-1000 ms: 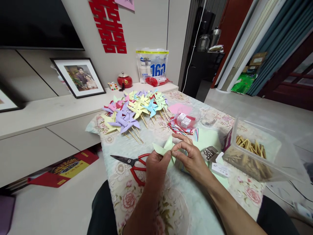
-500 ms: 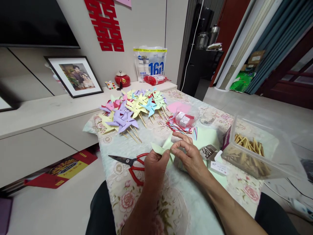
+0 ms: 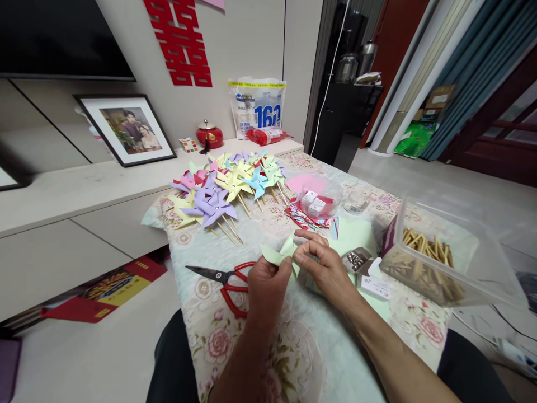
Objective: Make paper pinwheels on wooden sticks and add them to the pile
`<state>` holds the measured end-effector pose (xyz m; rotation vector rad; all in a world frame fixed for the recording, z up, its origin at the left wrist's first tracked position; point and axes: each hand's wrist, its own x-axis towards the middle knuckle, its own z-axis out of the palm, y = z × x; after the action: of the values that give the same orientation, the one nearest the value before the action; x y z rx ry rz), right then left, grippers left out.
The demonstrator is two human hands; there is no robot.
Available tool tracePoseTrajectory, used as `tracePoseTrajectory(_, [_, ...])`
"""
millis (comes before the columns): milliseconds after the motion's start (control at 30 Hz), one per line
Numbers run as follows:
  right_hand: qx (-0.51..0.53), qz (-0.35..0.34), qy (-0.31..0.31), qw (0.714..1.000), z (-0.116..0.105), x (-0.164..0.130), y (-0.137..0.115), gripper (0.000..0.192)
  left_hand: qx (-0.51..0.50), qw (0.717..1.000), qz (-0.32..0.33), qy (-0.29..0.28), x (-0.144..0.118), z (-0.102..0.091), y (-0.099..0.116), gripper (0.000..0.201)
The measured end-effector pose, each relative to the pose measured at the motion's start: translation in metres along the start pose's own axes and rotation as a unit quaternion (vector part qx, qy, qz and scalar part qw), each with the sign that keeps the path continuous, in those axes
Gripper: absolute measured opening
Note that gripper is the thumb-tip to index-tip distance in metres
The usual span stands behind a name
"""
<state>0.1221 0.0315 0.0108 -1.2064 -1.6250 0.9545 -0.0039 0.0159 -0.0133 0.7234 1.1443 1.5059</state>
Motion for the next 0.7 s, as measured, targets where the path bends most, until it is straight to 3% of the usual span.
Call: tracePoseTrajectory(700, [0.035,0.024,-0.017,0.999,0.003,-0.0019,-0.0033,0.014,-0.001,1.0,-0.019,0.0,0.0019,-0.0018,-0.0053,0.029])
